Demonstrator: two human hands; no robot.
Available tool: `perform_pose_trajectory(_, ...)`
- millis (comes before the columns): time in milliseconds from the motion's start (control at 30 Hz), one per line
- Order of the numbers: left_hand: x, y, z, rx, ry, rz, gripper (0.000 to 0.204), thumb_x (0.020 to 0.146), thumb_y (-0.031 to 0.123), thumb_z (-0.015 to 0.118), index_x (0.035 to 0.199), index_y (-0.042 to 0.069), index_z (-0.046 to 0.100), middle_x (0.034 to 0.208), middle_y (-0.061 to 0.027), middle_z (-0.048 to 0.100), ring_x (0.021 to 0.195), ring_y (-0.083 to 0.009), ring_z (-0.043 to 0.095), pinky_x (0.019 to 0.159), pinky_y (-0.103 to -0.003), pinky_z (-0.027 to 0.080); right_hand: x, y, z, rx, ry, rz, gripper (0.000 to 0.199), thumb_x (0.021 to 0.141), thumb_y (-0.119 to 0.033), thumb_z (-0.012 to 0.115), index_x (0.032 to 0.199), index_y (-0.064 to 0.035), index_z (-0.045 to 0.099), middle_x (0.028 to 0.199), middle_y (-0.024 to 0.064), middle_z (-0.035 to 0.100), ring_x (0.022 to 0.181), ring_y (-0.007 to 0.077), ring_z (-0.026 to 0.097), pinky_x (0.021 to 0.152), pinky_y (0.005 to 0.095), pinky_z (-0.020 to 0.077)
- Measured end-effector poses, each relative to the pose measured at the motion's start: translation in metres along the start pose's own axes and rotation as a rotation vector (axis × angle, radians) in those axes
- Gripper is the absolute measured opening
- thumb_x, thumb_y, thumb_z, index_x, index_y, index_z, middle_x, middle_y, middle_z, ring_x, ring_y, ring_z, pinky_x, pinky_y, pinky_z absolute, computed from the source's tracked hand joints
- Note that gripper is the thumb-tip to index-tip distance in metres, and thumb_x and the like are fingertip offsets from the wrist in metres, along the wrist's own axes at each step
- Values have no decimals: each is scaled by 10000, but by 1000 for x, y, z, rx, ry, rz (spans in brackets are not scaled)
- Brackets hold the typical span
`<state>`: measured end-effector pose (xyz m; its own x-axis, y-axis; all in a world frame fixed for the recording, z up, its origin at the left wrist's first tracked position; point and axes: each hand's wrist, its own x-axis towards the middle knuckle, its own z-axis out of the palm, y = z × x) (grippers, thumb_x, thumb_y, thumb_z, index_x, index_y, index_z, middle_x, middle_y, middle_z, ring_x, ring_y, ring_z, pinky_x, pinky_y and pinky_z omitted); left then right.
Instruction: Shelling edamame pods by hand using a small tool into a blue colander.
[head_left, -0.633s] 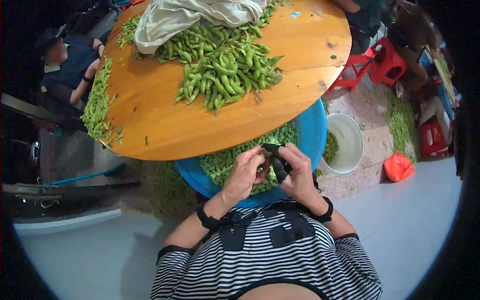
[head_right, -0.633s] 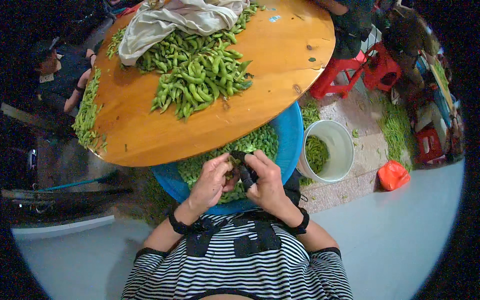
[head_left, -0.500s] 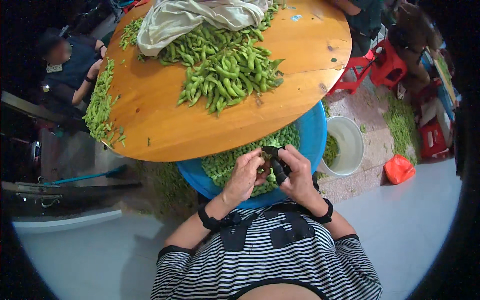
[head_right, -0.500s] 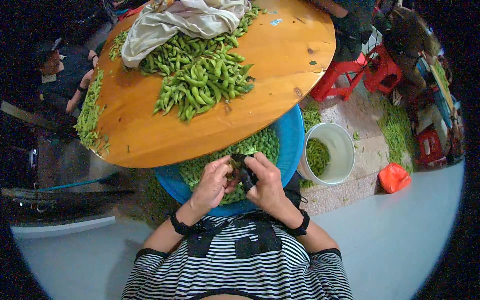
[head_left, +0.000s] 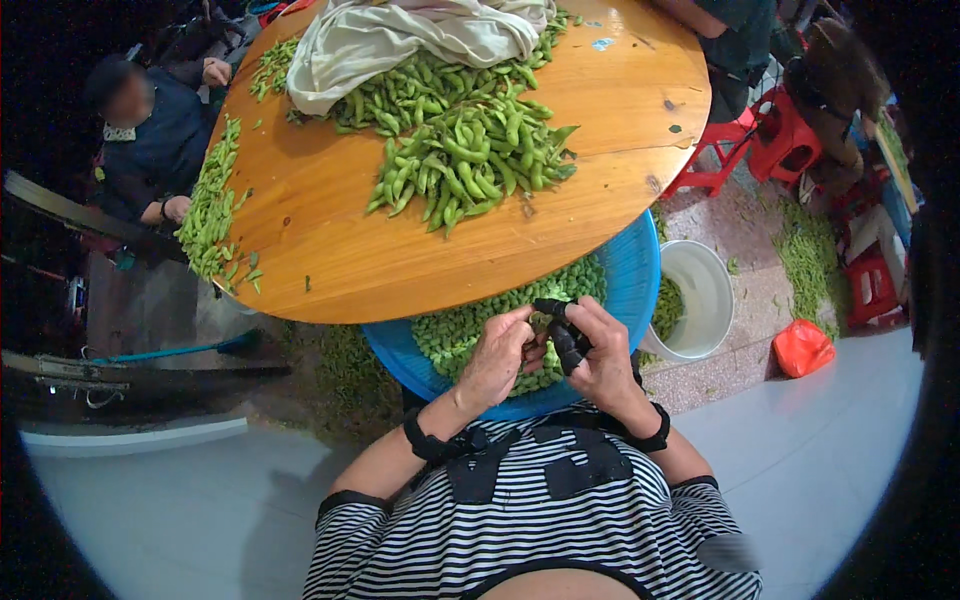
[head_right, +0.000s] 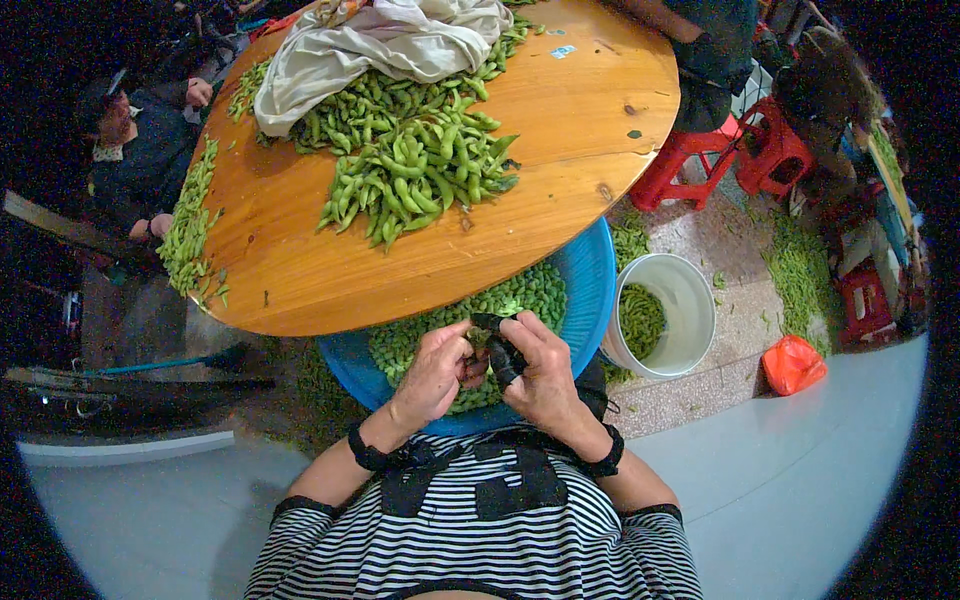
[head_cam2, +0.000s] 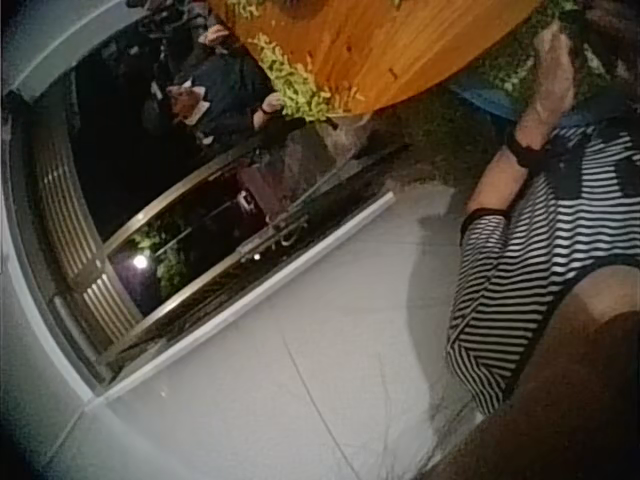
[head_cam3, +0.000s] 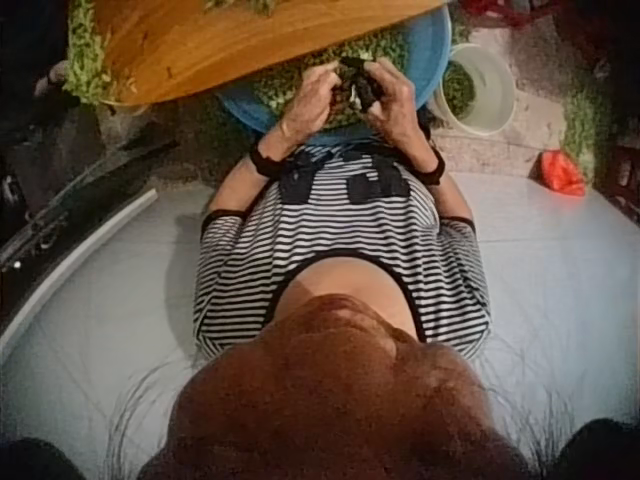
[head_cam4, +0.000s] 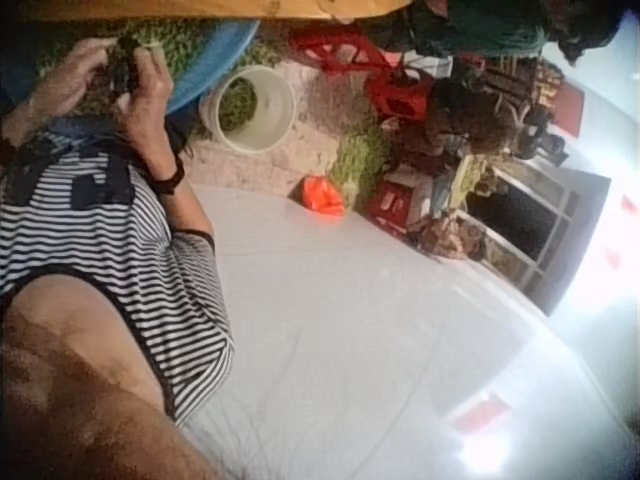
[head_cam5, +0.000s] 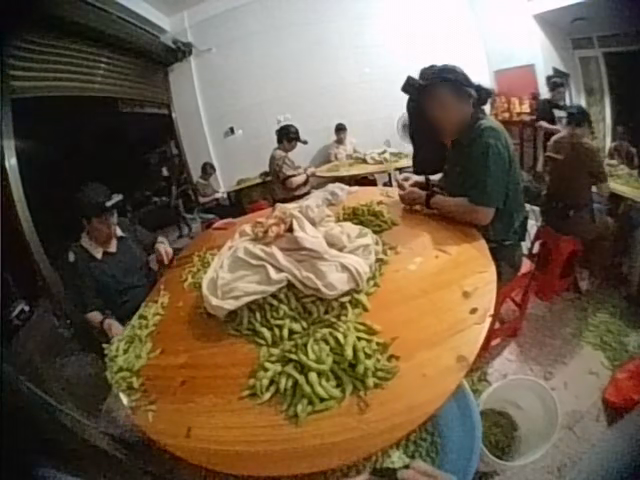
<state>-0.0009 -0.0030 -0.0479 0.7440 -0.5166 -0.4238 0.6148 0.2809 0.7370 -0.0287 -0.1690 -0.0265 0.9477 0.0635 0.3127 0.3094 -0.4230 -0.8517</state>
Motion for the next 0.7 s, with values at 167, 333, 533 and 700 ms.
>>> perform_pose_trajectory(167,-6,8,1,443,-69,25,345,894,53,446,1224,-13,524,872,-63,647,762,-143,604,696,-269,485,0,7,-13,-28,51,-14,270,642,65,584,910,49,552,774,156,500,697,324,532,615,343,430)
perform_pose_trajectory(333,-41,59,-3,1019,-266,306,249,890,37,577,1123,-33,631,954,-140,710,866,-181,690,805,-295,521,-4,44,-92,-410,333,117,309,806,54,592,1112,12,597,987,171,660,914,242,633,828,336,473)
perform_pose_trajectory(533,-33,163,-43,1087,568,469,183,883,131,649,1027,25,690,906,-64,696,781,-99,631,657,-278,501,-22,54,-130,-523,375,428,455,772,75,542,1213,-23,594,889,232,634,803,308,640,707,374,482)
perform_pose_trajectory(700,13,187,-68,1631,560,786,206,806,93,663,983,-10,683,803,-116,621,717,-218,610,663,-331,465,-24,59,-121,-486,375,344,368,818,16,565,1181,-14,616,912,207,656,801,223,646,705,325,488)
